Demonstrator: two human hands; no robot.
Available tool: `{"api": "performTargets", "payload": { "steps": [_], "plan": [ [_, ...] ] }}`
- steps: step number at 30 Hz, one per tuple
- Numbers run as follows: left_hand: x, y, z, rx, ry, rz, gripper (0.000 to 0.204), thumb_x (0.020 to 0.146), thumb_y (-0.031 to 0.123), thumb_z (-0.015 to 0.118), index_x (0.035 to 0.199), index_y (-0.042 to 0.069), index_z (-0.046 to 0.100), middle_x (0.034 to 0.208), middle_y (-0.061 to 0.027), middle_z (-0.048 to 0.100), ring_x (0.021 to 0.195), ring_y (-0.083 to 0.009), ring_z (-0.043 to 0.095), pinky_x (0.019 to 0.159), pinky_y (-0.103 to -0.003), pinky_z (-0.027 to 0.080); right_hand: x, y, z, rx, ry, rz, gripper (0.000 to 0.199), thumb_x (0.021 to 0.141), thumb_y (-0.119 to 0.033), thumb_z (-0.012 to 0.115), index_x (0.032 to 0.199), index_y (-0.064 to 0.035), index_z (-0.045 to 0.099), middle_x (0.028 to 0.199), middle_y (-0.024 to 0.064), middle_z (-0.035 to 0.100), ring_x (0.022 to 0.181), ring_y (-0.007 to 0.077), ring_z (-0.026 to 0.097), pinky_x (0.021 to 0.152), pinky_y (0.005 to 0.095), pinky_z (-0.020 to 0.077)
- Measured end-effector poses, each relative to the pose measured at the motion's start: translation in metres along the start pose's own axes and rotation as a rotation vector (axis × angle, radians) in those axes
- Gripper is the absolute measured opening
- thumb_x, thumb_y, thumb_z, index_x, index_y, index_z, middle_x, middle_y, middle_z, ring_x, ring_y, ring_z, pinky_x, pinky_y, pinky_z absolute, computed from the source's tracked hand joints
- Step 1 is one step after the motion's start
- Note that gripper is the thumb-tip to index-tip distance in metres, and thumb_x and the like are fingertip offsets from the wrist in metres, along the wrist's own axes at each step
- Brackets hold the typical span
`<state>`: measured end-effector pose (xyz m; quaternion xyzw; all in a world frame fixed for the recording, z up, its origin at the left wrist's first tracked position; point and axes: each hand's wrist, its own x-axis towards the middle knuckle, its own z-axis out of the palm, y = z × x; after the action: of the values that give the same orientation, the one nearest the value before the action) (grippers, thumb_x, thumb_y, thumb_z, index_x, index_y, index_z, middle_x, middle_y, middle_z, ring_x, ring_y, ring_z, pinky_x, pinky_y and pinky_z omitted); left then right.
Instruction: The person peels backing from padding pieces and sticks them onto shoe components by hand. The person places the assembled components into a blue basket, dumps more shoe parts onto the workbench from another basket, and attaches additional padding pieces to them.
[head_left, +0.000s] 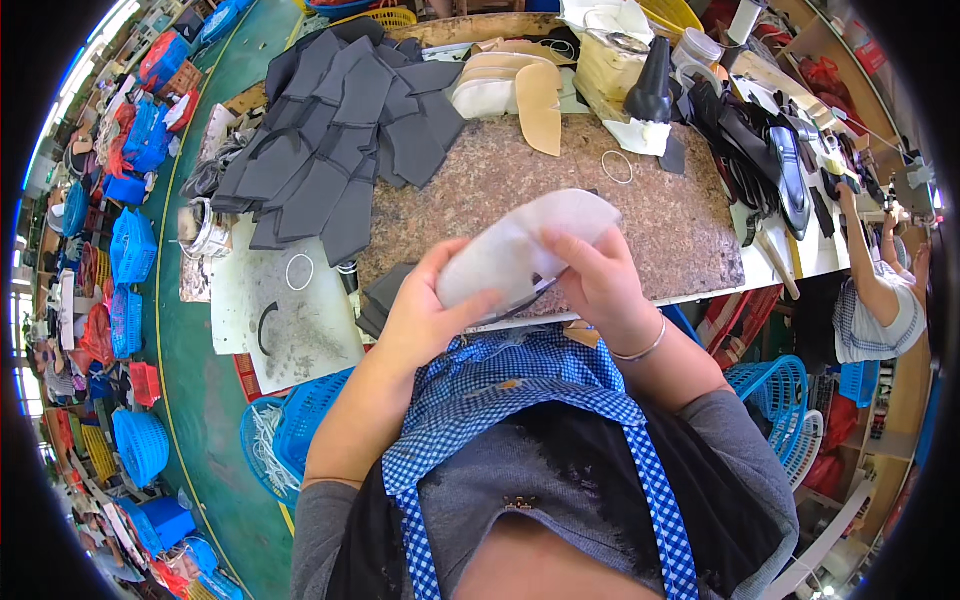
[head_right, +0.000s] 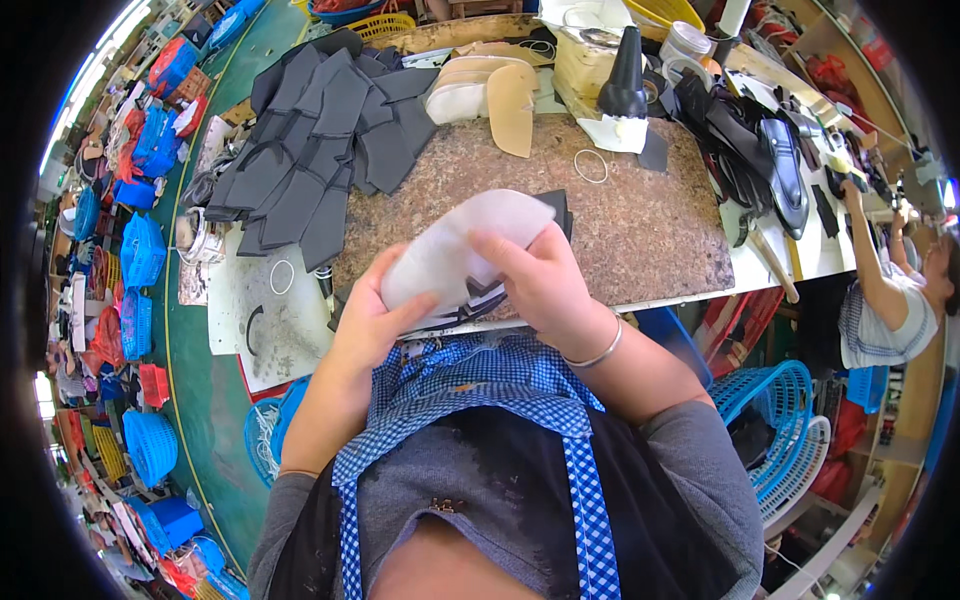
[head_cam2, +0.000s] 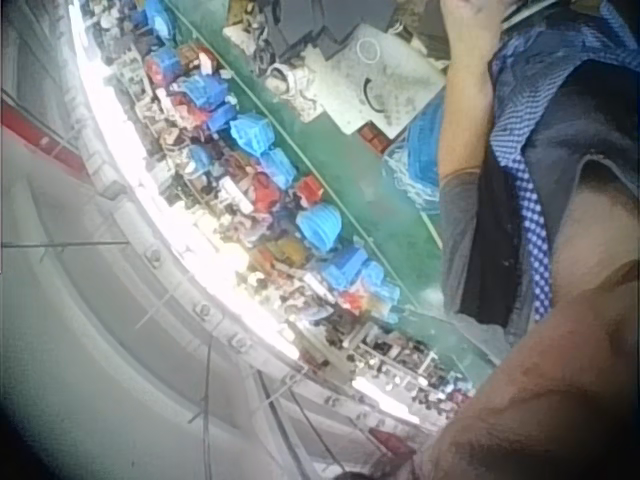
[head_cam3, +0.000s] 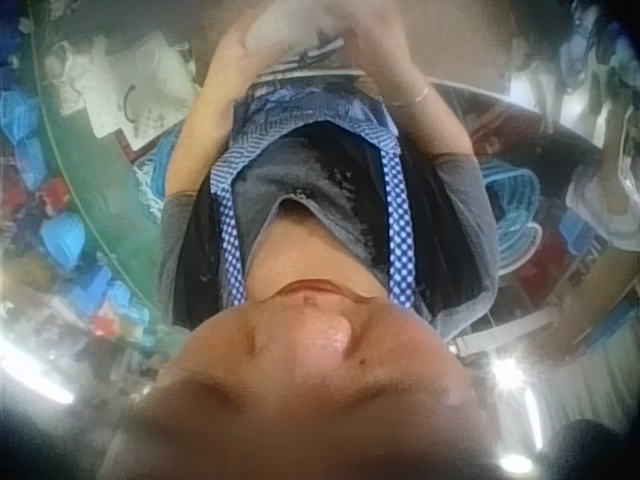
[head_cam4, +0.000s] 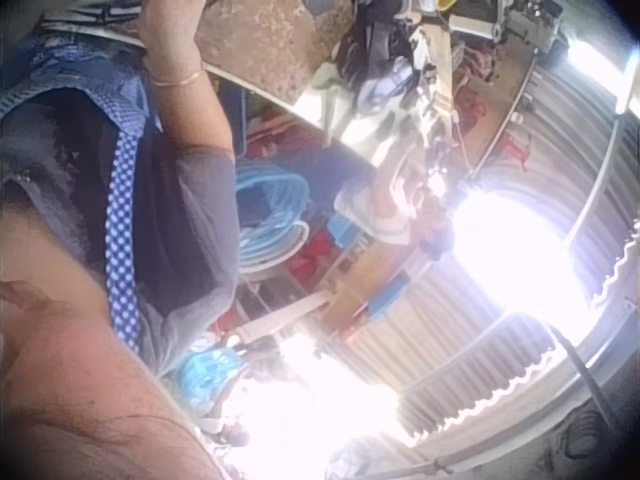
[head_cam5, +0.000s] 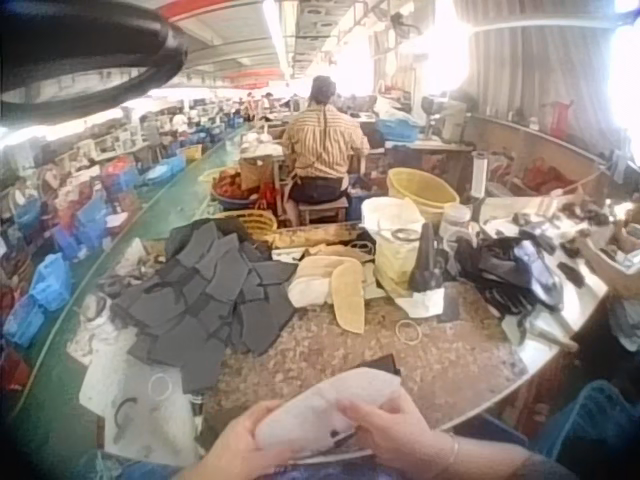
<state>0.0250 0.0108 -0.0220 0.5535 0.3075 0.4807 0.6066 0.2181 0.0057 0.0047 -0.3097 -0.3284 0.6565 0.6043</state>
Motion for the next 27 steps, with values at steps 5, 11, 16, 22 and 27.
{"api": "performTargets", "payload": {
  "steps": [5, 11, 16, 22, 27],
  "plan": [
    [-0.010, -0.021, -0.018, 0.257, 0.206, -0.290, 0.018, 0.085, 0.010, 0.069, 0.093, 0.003, 0.055, 0.062, 0.0019, 0.060, 0.046, -0.0061, 0.048, 0.043, -0.025, 0.035, 0.018, 0.020, -0.032, -1.038, 0.156, -0.096, 0.025, 0.077, -0.017, 0.078, 0.090, -0.0011, 0.065, 0.082, 0.0094, 0.065, 0.076, 0.0176, 0.064, 0.065, 0.0330, 0.0500],
    [-0.018, -0.031, -0.018, 0.661, 0.225, -0.241, 0.024, 0.084, 0.018, 0.070, 0.084, 0.003, 0.052, 0.050, -0.0073, 0.054, 0.042, -0.0117, 0.049, 0.044, -0.029, 0.038, 0.021, 0.039, -0.048, -1.290, 0.032, -0.500, 0.025, 0.068, -0.017, 0.080, 0.081, -0.0030, 0.064, 0.083, 0.0105, 0.062, 0.075, 0.0292, 0.062, 0.066, 0.0366, 0.0500],
    [-0.015, -0.037, -0.021, 0.960, 0.180, -0.221, 0.027, 0.083, 0.025, 0.070, 0.082, 0.004, 0.052, 0.056, -0.0115, 0.058, 0.050, -0.0275, 0.059, 0.049, -0.039, 0.045, 0.020, 0.049, -0.055, -1.442, 0.012, -0.635, 0.030, 0.068, -0.016, 0.078, 0.089, -0.0020, 0.062, 0.093, 0.0111, 0.060, 0.091, 0.0306, 0.060, 0.075, 0.0379, 0.0490],
    [-0.009, -0.029, -0.024, 1.195, 0.144, -0.175, 0.032, 0.081, 0.030, 0.072, 0.076, 0.004, 0.054, 0.059, -0.0147, 0.061, 0.054, -0.0317, 0.061, 0.052, -0.040, 0.047, 0.005, 0.035, -0.047, -1.746, -0.306, -0.893, 0.033, 0.074, -0.007, 0.064, 0.105, 0.0022, 0.061, 0.114, 0.0133, 0.060, 0.111, 0.0288, 0.057, 0.091, 0.0381, 0.0450],
    [0.024, 0.004, -0.051, 1.402, 0.027, -0.301, 0.038, 0.072, 0.037, 0.078, 0.072, 0.007, 0.056, 0.063, -0.0113, 0.062, 0.061, -0.0314, 0.062, 0.057, -0.040, 0.049, 0.017, 0.027, -0.077, -1.309, -0.255, -0.433, 0.021, 0.077, -0.006, 0.066, 0.097, -0.0017, 0.064, 0.105, 0.0143, 0.064, 0.097, 0.0272, 0.063, 0.082, 0.0394, 0.0506]
  ]
}}
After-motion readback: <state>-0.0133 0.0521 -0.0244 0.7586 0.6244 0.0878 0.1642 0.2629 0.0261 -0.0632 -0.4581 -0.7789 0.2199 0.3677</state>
